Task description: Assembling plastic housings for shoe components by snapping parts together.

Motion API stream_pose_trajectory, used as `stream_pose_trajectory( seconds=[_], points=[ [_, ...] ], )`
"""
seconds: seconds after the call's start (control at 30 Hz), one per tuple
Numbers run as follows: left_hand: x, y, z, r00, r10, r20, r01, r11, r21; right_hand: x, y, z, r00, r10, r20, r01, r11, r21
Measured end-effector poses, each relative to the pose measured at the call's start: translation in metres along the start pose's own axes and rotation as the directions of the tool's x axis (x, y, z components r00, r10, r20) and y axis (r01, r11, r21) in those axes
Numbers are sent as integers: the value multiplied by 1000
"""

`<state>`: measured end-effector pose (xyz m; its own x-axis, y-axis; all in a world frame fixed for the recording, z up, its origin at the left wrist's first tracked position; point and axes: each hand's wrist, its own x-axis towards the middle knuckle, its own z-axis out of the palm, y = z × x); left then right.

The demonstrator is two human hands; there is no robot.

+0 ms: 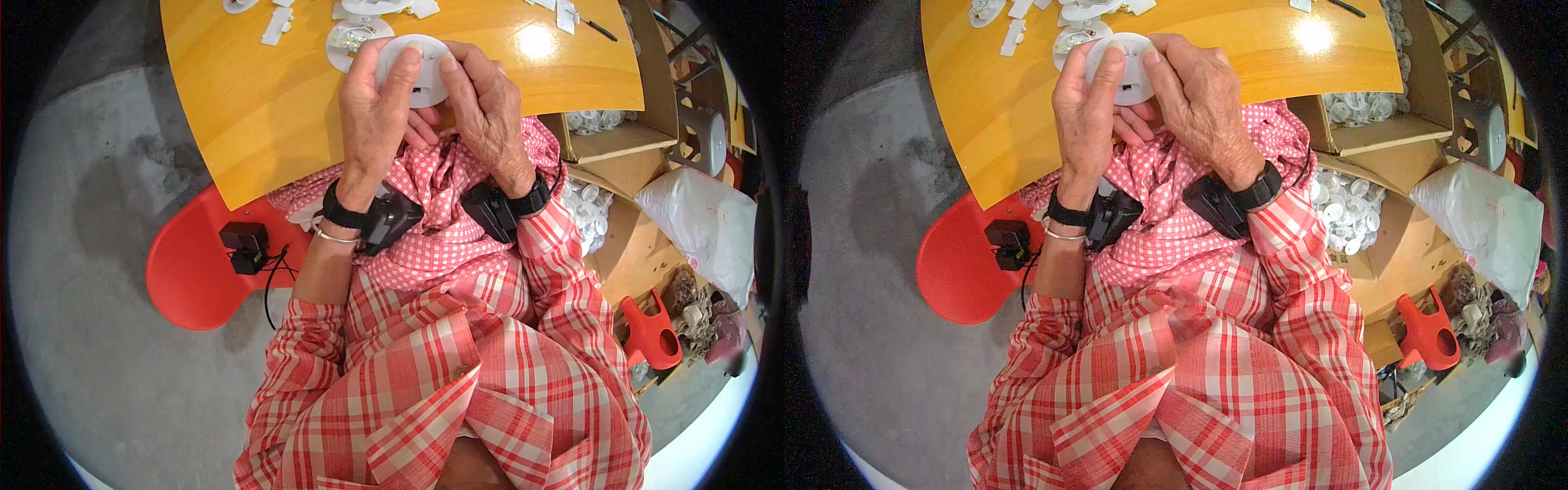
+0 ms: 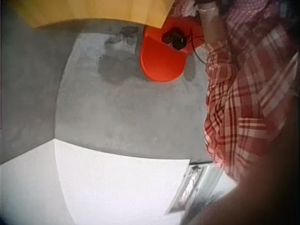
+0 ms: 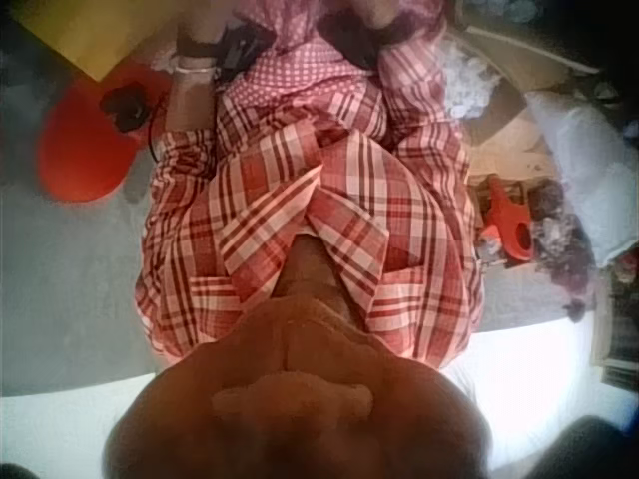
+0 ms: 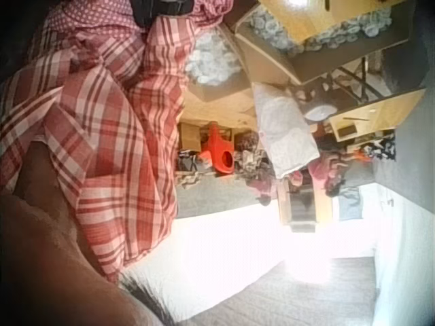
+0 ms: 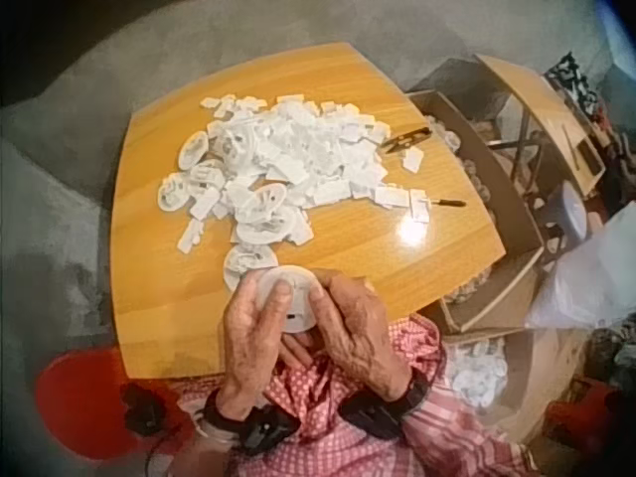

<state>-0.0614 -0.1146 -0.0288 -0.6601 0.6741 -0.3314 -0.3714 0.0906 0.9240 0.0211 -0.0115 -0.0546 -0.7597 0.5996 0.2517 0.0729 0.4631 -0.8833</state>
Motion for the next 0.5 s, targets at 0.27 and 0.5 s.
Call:
stream_pose_trajectory(
  seconds=[0.27,0.5],
  points=[
    [1,-5,9,987,78,-139,-64,993,102,-2,0,-3,999,17,31,-16,1000,-22],
    [1,-6,14,975,108,-193,-71,979,189,-2,5,-2,1000,5,28,-4,1000,-24]
  ],
)
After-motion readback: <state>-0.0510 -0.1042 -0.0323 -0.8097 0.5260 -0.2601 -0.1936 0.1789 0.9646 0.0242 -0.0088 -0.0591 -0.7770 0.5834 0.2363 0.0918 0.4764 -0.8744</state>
